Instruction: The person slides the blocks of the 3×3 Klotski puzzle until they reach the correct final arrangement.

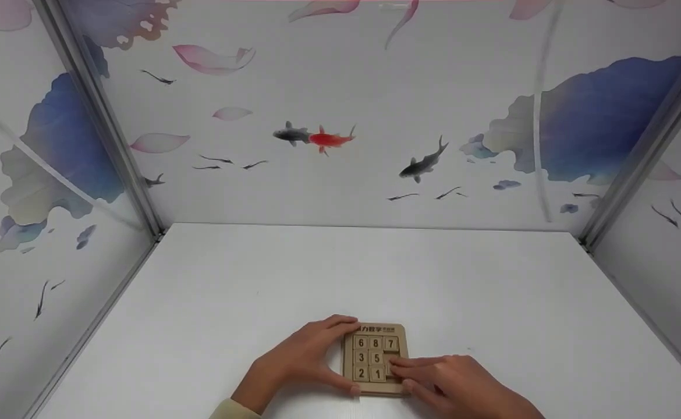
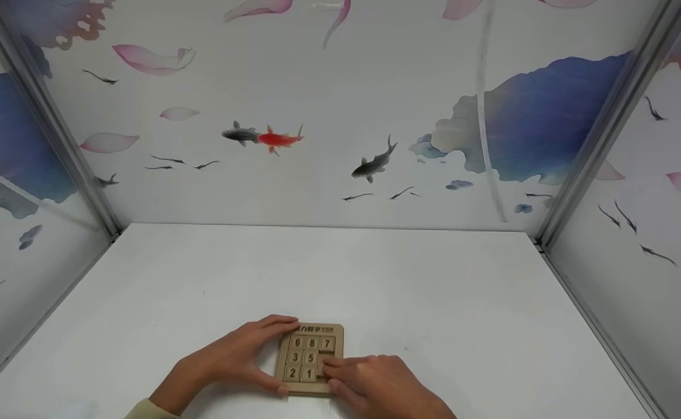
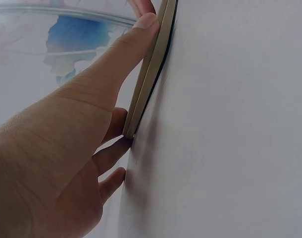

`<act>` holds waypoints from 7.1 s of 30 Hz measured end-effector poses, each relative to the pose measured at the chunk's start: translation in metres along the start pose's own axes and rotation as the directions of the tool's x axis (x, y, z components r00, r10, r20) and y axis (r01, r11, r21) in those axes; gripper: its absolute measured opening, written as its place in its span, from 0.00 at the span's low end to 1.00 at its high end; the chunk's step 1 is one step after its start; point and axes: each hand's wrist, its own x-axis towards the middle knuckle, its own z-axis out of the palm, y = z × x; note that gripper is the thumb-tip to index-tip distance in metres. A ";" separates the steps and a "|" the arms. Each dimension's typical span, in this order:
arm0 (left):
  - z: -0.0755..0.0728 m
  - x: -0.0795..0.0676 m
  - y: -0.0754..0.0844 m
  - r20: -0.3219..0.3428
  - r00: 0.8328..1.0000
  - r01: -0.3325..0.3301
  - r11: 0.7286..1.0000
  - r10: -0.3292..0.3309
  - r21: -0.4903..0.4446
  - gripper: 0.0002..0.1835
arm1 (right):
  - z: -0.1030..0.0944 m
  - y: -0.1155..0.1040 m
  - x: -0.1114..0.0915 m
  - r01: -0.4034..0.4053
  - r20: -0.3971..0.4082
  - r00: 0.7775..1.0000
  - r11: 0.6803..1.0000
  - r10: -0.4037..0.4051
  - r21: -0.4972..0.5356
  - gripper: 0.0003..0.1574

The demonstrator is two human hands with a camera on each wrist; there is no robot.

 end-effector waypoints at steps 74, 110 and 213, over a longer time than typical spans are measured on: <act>0.001 0.002 -0.004 0.008 1.000 -0.002 1.000 0.002 0.009 0.63 | -0.010 -0.003 -0.001 -0.044 0.114 0.993 0.975 0.019 0.219 0.22; 0.001 0.001 -0.004 -0.018 0.999 -0.031 1.000 0.031 -0.006 0.62 | 0.020 -0.025 0.016 0.148 0.003 0.989 0.988 -0.149 0.039 0.30; 0.001 0.003 -0.003 0.008 1.000 0.001 0.999 -0.001 -0.034 0.61 | 0.016 -0.026 0.025 0.160 -0.068 0.986 0.980 -0.152 0.119 0.22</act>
